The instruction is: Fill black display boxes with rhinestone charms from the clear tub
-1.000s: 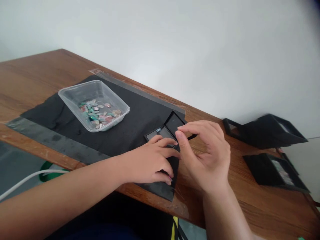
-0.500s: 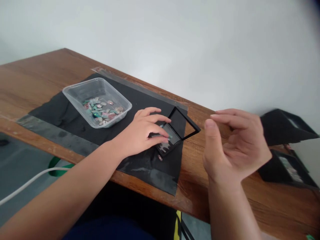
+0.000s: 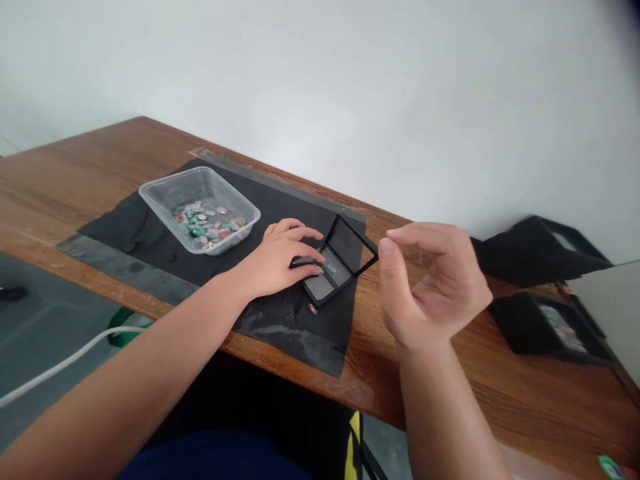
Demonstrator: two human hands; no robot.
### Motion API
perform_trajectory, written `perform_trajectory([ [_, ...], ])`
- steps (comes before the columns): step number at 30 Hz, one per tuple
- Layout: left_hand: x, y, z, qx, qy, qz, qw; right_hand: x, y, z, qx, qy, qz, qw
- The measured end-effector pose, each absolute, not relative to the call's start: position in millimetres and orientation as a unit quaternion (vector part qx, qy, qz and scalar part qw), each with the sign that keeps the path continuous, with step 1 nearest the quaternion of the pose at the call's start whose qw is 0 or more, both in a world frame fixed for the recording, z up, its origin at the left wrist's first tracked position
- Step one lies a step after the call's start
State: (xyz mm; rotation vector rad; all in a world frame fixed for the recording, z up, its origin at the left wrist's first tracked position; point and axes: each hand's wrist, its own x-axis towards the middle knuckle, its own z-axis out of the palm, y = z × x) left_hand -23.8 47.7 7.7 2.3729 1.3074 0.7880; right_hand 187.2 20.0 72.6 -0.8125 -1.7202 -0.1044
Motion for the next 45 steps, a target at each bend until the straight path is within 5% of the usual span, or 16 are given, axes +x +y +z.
perform_trajectory([
  [26,-2,39,17,0.77,0.535,0.342,0.058,181,14,73,-0.336,-0.791,-0.02,0.512],
  [45,-2,36,11,0.805,0.501,0.306,0.088,182,14,72,-0.323,-0.796,-0.016,0.513],
])
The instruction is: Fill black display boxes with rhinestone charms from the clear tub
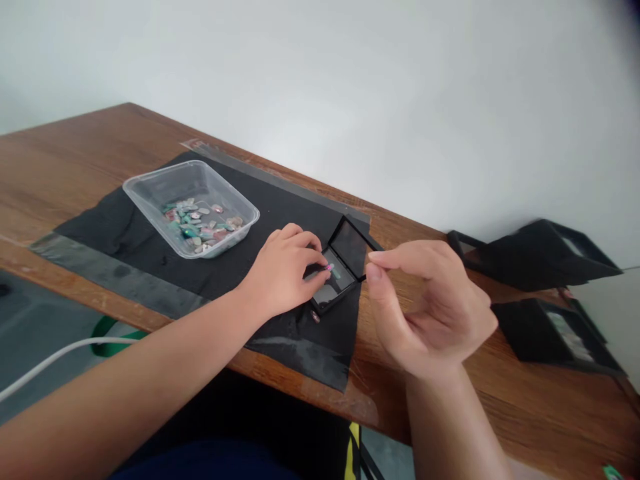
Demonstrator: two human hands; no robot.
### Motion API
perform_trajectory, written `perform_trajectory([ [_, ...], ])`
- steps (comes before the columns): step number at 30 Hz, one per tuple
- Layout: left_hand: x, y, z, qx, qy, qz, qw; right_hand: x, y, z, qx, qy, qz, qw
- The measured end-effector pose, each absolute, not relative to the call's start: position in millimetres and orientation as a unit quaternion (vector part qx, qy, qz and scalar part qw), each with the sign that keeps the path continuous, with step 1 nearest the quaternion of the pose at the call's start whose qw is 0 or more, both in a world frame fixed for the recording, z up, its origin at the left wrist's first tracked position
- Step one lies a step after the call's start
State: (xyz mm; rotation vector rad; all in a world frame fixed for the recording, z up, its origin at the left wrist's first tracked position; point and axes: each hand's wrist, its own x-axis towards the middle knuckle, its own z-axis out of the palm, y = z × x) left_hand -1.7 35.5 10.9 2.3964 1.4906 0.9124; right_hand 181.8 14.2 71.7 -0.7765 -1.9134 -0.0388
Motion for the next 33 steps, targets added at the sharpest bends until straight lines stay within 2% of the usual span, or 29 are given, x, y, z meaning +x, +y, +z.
perform_trajectory([
  [17,1,32,12,0.822,0.497,0.268,0.078,184,16,74,-0.316,-0.801,-0.03,0.508],
  [22,0,33,10,0.807,0.512,0.287,0.066,188,10,79,-0.36,-0.793,-0.01,0.491],
  [25,-2,34,9,0.804,0.513,0.292,0.077,189,4,83,-0.393,-0.816,0.074,0.418],
  [28,-3,35,8,0.796,0.519,0.298,0.086,188,4,81,-0.429,-0.845,0.131,0.289],
  [33,-6,34,10,0.777,0.54,0.302,0.114,182,15,62,-0.561,-0.816,0.03,0.137],
])
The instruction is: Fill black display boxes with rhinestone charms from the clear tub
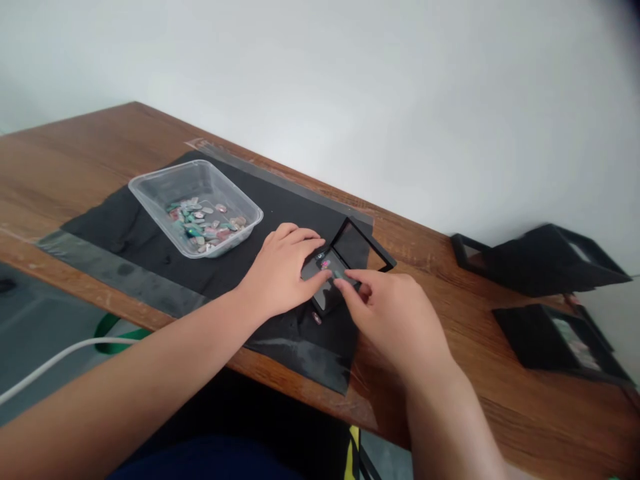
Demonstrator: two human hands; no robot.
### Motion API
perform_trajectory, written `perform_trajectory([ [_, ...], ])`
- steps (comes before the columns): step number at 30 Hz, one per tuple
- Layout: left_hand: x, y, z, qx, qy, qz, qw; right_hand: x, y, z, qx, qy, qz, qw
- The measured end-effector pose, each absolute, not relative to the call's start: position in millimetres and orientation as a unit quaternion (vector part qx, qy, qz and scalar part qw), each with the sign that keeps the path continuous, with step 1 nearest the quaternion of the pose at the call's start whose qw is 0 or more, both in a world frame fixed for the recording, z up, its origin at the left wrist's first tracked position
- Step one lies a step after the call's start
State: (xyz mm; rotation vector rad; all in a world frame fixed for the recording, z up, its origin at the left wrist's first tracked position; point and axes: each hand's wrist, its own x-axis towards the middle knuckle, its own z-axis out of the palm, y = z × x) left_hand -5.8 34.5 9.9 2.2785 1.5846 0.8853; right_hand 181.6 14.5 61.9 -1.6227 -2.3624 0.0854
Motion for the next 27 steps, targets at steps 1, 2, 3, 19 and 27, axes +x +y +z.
perform_trajectory([
  [1,-7,34,10,0.776,0.544,0.297,0.118,180,16,59,-0.577,-0.81,0.021,0.108],
  [2,-8,34,10,0.776,0.547,0.29,0.122,178,18,56,-0.588,-0.804,0.022,0.085],
  [3,-9,34,10,0.776,0.55,0.283,0.124,177,19,54,-0.596,-0.799,0.029,0.07],
  [19,-12,32,21,0.735,0.62,0.23,0.149,172,26,56,-0.645,-0.76,0.063,0.044],
  [27,-13,33,18,0.753,0.594,0.239,0.153,176,24,56,-0.629,-0.773,0.073,0.042],
])
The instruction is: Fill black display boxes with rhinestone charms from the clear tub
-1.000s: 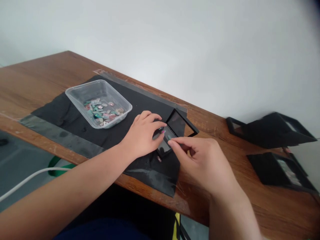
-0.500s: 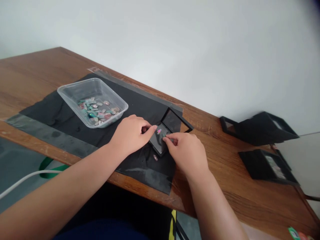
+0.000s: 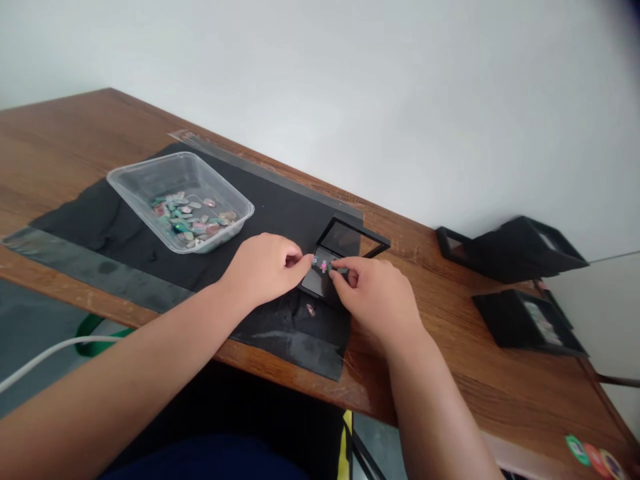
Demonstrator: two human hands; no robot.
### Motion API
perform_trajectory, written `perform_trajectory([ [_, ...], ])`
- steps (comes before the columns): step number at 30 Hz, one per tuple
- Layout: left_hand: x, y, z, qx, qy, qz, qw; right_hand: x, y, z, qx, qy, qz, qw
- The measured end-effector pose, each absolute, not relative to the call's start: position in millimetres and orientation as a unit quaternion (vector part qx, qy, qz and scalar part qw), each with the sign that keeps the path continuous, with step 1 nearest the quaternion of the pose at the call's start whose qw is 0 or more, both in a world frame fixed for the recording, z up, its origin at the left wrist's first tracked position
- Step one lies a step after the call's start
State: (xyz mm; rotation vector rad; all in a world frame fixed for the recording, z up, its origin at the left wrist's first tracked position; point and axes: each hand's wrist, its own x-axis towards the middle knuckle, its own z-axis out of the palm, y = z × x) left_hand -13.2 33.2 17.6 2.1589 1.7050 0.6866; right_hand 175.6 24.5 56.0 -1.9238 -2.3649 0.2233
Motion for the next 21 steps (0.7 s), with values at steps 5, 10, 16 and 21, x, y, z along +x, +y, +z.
perform_trajectory([
  [5,-12.9,33.0,17.2,0.748,0.581,0.277,0.161,175.3,24.4,53.4,-0.615,-0.786,0.053,0.045],
  [10,-12.4,32.5,17.5,0.742,0.584,0.275,0.181,175.1,25.0,53.2,-0.618,-0.783,0.041,0.049],
  [16,-13.3,31.7,17.7,0.744,0.537,0.377,0.128,177.8,25.5,54.8,-0.605,-0.782,0.082,0.127],
  [21,-11.6,34.4,15.4,0.799,0.384,0.454,0.088,176.9,20.2,58.2,-0.551,-0.773,0.154,0.273],
])
